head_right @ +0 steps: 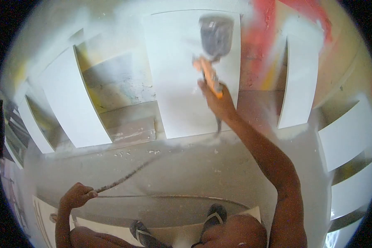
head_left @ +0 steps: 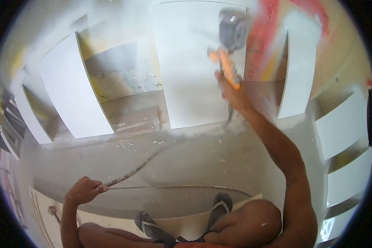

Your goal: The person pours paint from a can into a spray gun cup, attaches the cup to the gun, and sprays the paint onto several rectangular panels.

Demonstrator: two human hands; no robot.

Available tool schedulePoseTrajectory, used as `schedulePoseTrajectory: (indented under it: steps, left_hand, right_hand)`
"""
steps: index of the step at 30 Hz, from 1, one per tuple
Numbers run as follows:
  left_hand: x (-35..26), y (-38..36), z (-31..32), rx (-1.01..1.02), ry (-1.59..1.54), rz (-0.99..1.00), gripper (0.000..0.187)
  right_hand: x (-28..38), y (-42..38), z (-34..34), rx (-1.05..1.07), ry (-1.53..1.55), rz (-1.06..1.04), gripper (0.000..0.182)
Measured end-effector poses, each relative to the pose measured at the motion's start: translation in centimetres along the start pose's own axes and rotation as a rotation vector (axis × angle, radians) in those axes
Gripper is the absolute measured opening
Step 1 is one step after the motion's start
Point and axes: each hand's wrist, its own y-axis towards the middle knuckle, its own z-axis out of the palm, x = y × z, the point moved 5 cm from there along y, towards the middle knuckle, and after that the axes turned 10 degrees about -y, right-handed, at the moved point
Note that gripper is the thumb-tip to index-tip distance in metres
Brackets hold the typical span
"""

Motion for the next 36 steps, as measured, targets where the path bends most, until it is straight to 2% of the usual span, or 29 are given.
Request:
schedulePoseTrajectory:
  steps: [2,4,6,10,14,17,19,21,22,24,26,27,30,31,32,34,36]
  left_hand:
    - [0.4,0.0,0.0,0.061,0.082,-0.082,0.046]
    - [0.9,0.2,0.3,0.078,0.080,-0.063,0.047]
    - [1.2,0.2,0.7,0.090,0.079,-0.048,0.048]
    - [0.7,0.2,0.5,0.062,0.037,0.013,0.050]
    - [0.6,0.4,0.0,0.088,0.076,0.031,0.052]
    - [-0.5,0.2,-0.1,0.040,0.035,0.021,0.051]
    - [-1.0,0.0,0.0,0.016,-0.005,0.008,0.051]
    - [-1.0,0.0,-0.3,-0.009,-0.047,-0.001,0.050]
    - [-0.9,-0.1,-0.3,-0.009,-0.042,-0.024,0.050]
    - [-0.6,0.0,-0.5,-0.006,-0.041,-0.048,0.049]
    - [-0.2,0.3,-0.5,0.032,0.037,-0.024,0.050]
    - [-0.2,0.3,-0.5,0.033,0.035,-0.022,0.050]
    - [0.3,0.0,-0.3,0.106,0.083,-0.113,0.051]
    - [0.4,0.0,-0.2,0.114,0.080,-0.083,0.052]
    - [0.5,0.1,-0.1,0.122,0.078,-0.053,0.052]
    - [0.9,0.2,0.0,0.120,0.072,-0.042,0.053]
    - [1.0,0.3,0.1,0.118,0.066,-0.034,0.053]
  right_hand:
    - [-3.5,-4.4,1.0,0.170,-0.115,0.231,0.038]
    - [-10.2,-8.4,2.2,0.374,-0.218,0.339,0.039]
    - [-10.5,-12.3,2.1,0.567,-0.232,0.448,0.039]
    - [-10.9,-13.6,2.3,0.650,-0.170,0.605,0.038]
    - [-5.6,-5.3,3.0,0.376,-0.208,0.295,0.039]
    - [1.7,0.8,2.4,0.105,-0.096,0.005,0.038]
    - [4.2,3.1,2.1,0.049,-0.037,-0.076,0.037]
    - [6.1,4.2,1.3,-0.108,0.061,-0.276,0.032]
    - [5.6,4.0,1.3,-0.107,0.061,-0.281,0.032]
    - [3.5,2.8,1.3,-0.085,0.034,-0.228,0.033]
    - [0.5,-0.6,2.0,0.022,-0.039,-0.030,0.033]
    - [-1.5,-2.8,2.5,0.131,-0.005,0.097,0.033]
    - [-9.9,-9.3,4.0,0.412,-0.217,0.203,0.038]
    - [-9.8,-11.7,3.8,0.527,-0.192,0.428,0.040]
    - [-9.9,-12.4,3.8,0.526,-0.193,0.430,0.040]
    - [-10.2,-13.8,4.1,0.672,-0.229,0.505,0.039]
    - [-9.1,-12.3,4.2,0.683,-0.210,0.526,0.040]
